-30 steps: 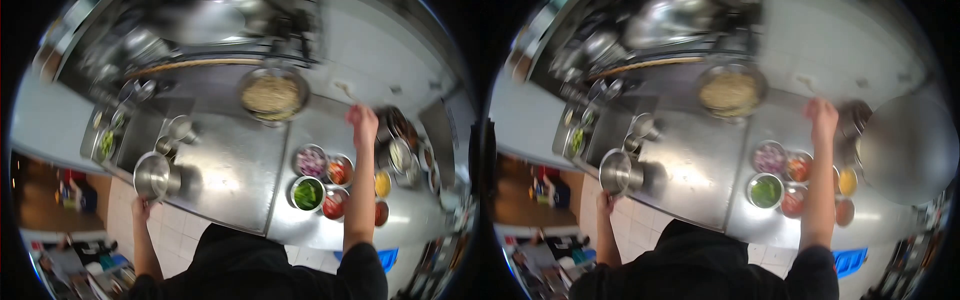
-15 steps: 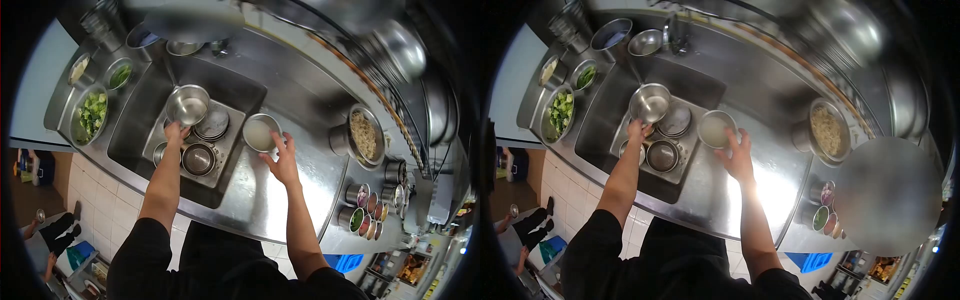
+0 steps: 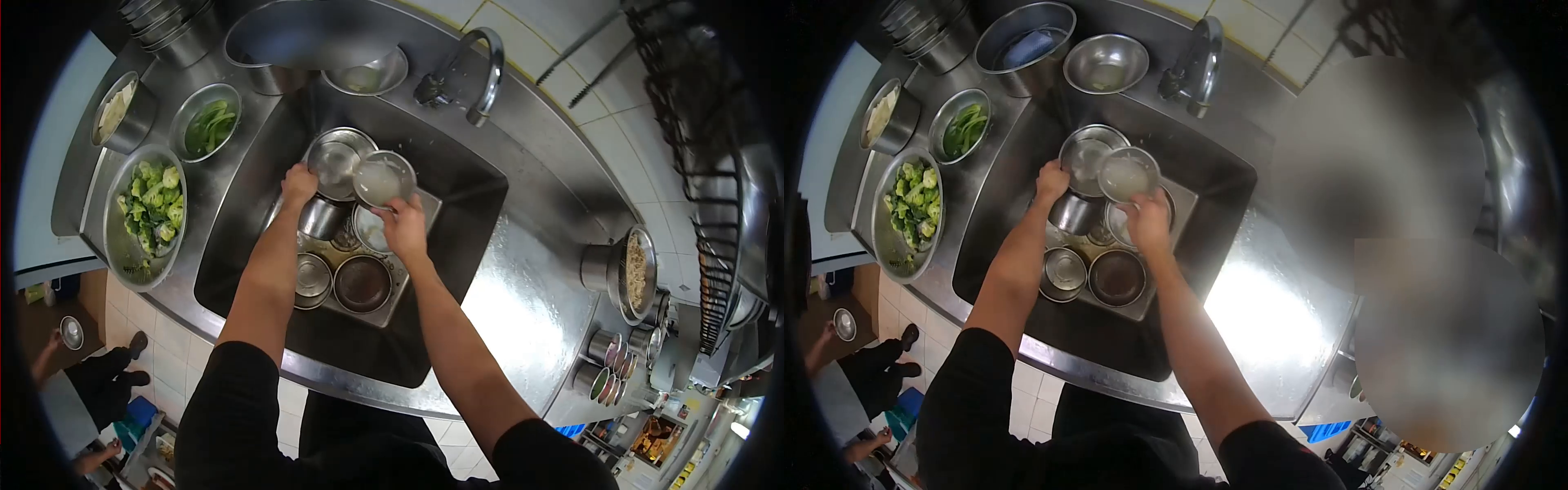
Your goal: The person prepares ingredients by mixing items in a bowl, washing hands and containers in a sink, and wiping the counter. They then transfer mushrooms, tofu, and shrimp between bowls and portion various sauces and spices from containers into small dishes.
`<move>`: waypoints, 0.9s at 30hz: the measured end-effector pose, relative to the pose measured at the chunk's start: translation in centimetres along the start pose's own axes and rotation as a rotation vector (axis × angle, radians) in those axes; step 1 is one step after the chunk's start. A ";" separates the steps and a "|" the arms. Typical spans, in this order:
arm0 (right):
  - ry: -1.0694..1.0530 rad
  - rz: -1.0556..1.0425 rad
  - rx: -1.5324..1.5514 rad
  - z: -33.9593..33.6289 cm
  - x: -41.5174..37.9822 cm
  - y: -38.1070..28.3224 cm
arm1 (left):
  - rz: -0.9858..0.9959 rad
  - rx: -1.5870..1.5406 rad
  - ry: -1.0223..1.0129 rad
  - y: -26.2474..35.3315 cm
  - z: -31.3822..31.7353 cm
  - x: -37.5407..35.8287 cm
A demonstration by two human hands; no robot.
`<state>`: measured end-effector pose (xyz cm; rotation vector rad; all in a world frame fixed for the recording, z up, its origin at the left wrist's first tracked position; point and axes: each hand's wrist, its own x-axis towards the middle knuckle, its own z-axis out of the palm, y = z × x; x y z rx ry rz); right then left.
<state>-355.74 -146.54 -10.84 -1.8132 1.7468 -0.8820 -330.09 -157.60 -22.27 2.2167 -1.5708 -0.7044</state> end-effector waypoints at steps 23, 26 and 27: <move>0.056 0.375 0.663 -7.2 16.5 -0.7 | -0.038 0.287 -0.509 2.2 -1.0 -10.0; -0.301 0.634 0.312 -0.9 6.8 2.8 | 0.022 0.111 -0.154 3.0 0.1 -11.8; -0.384 0.677 0.300 0.1 4.1 5.4 | 0.046 -0.051 -0.123 3.4 0.7 -12.2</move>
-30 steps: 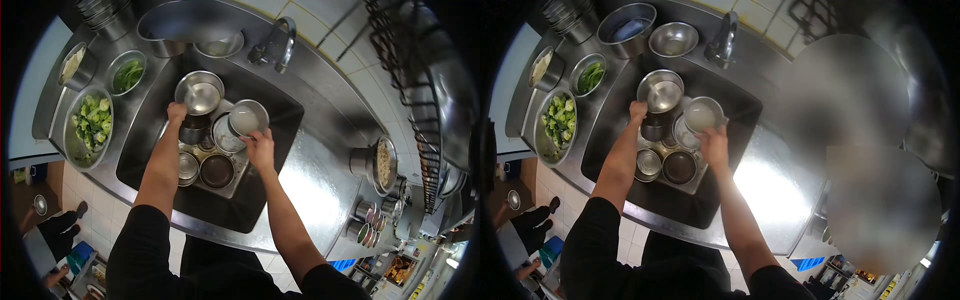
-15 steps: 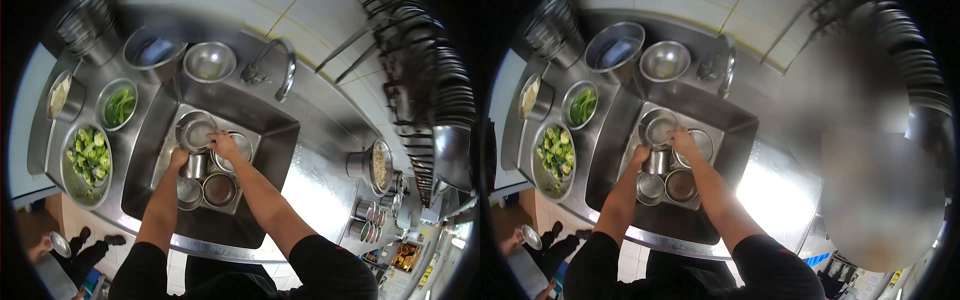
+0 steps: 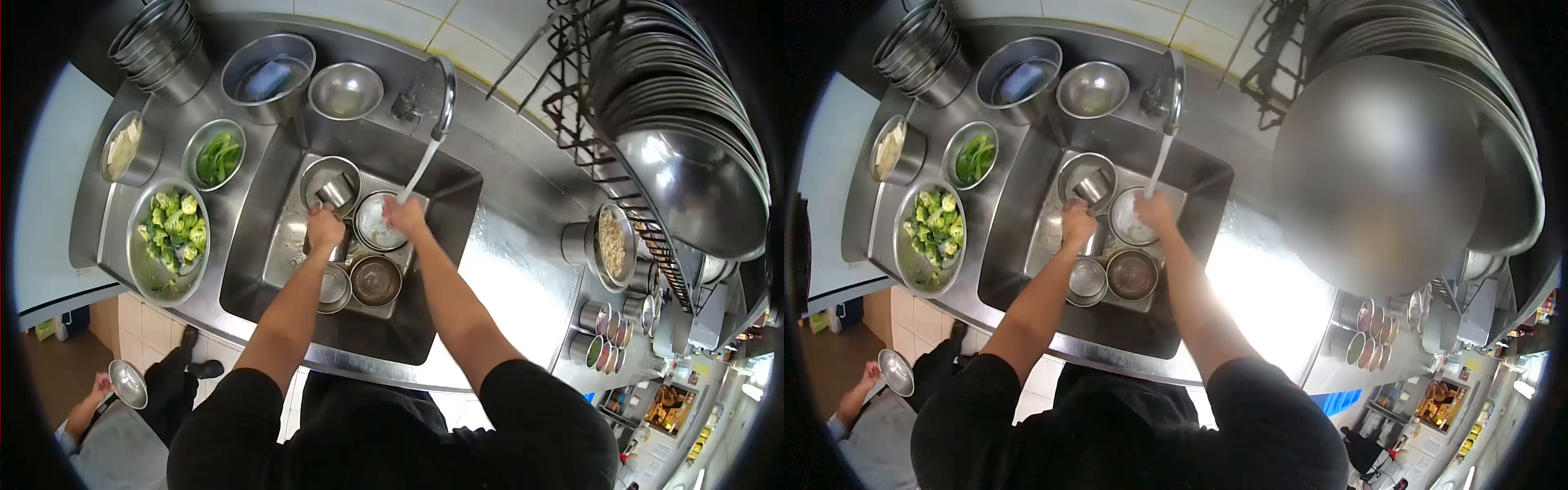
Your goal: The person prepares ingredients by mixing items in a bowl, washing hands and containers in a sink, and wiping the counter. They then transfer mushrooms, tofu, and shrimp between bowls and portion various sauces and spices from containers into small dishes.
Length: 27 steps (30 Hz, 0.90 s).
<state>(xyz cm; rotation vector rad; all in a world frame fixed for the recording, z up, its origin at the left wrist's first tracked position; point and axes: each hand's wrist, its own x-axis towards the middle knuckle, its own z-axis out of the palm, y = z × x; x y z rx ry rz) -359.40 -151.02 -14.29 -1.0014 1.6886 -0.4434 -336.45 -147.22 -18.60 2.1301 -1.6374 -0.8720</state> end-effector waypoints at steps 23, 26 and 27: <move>0.174 -0.242 0.512 -6.3 -19.0 2.4 | 0.043 0.438 -0.501 10.4 -3.6 -9.8; -0.052 -0.052 0.283 -4.0 -17.0 7.9 | 0.102 0.261 -0.305 6.1 2.1 -18.1; -0.090 -0.066 0.166 -4.1 -18.7 7.0 | 0.124 0.324 -0.226 8.8 -1.1 -21.7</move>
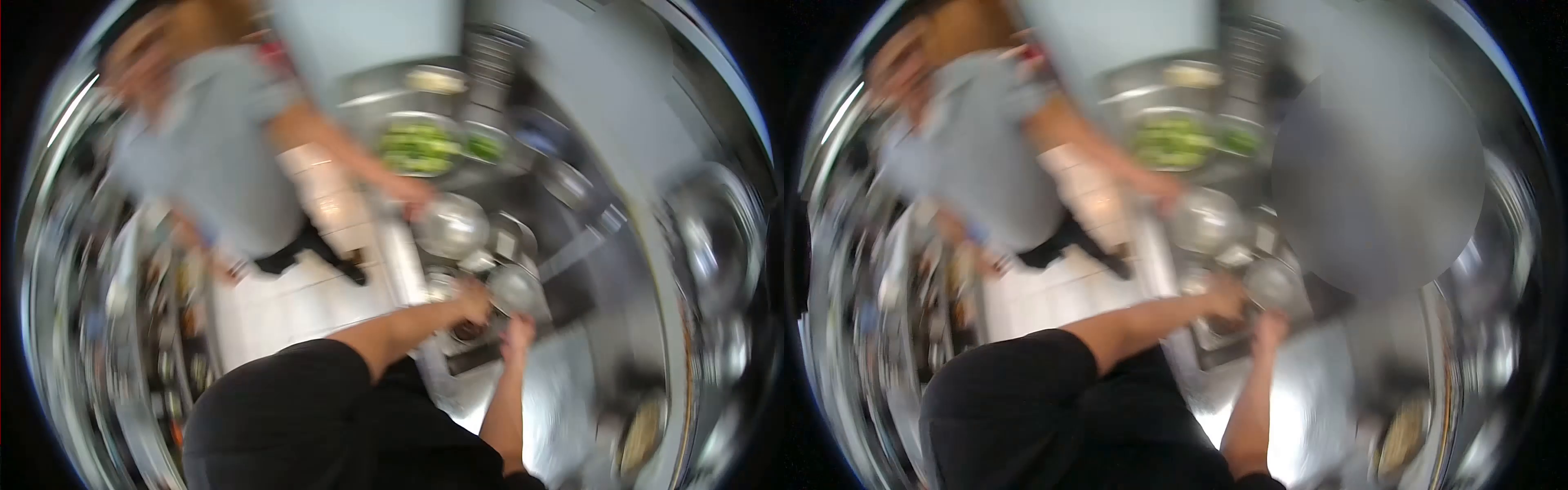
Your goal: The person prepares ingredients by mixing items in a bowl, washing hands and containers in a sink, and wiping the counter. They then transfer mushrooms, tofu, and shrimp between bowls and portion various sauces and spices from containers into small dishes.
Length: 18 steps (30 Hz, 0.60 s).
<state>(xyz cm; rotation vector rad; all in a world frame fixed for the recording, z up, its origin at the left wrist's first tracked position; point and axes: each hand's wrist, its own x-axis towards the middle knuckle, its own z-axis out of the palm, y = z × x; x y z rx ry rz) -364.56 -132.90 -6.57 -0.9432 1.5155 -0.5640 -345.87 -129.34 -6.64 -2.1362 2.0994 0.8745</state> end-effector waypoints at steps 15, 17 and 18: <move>-1.133 -0.460 -0.453 11.8 -24.1 4.4 | -0.822 -0.415 0.208 -5.1 26.9 -56.5; -1.378 -0.429 -0.658 15.8 -32.0 5.9 | -1.131 -0.544 0.047 -3.7 35.6 -66.5; -1.491 -0.382 -0.752 17.7 -36.4 7.2 | -1.326 -0.604 0.191 -0.3 37.8 -71.7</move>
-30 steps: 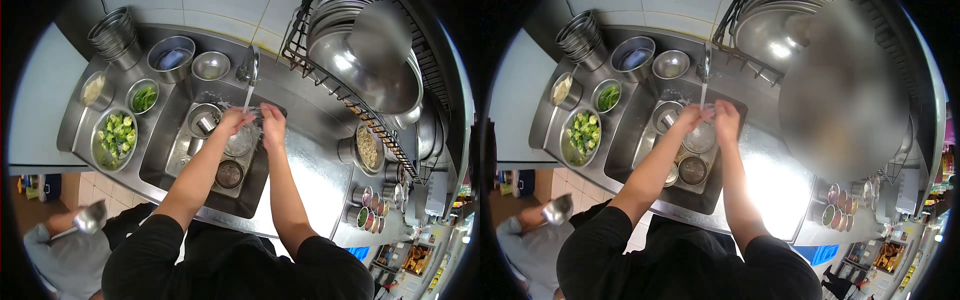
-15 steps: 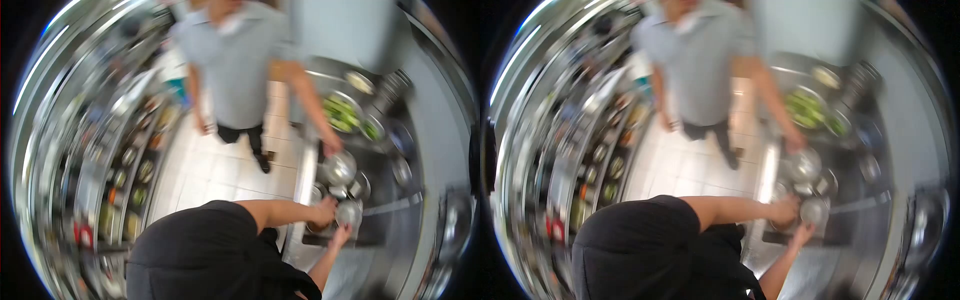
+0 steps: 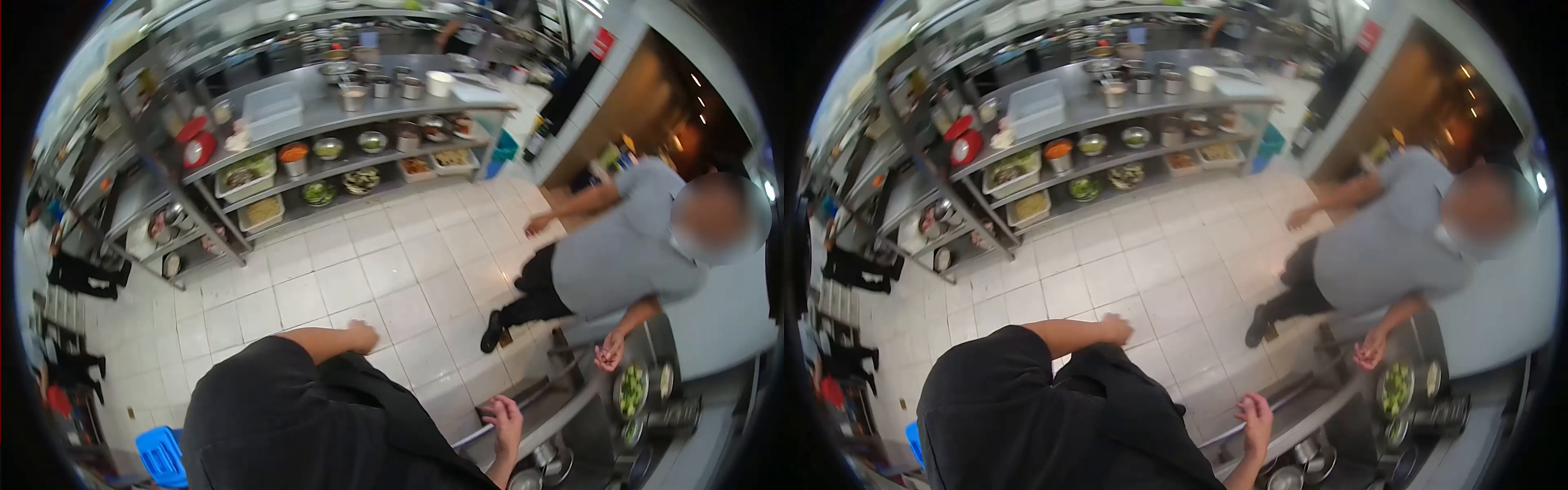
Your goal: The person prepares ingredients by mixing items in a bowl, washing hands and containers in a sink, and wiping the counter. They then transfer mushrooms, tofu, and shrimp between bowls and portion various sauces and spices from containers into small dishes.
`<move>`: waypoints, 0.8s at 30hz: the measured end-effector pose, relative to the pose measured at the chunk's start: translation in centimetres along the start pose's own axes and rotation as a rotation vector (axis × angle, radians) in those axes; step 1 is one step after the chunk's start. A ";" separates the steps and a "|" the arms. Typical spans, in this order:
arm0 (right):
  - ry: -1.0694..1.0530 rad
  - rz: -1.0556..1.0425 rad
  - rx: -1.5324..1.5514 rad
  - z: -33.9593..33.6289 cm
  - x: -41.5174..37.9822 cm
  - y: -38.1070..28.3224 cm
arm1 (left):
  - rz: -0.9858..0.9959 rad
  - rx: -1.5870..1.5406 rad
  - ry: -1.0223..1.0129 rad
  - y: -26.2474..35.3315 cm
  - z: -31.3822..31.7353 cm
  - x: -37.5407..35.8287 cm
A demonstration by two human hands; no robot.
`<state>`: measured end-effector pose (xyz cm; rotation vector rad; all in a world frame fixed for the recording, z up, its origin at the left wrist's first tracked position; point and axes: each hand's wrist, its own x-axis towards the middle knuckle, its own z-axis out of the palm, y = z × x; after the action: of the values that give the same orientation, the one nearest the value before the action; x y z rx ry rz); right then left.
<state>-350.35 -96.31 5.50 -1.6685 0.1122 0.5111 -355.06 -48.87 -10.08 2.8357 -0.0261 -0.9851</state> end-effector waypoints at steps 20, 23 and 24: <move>-0.830 -1.170 -0.913 89.1 38.5 -7.3 | -1.034 -0.482 -0.116 -45.1 12.9 -36.9; -0.513 -1.385 -0.889 99.4 36.1 -21.7 | -0.825 -0.796 0.083 -48.7 9.4 -35.6; -0.383 -1.448 -0.944 103.0 37.1 -24.5 | -0.803 -0.791 0.127 -49.7 7.9 -35.4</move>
<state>-335.61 14.96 5.61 -1.9610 -1.7175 -0.3295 -389.25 1.49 -1.20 2.1138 1.2764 -0.6652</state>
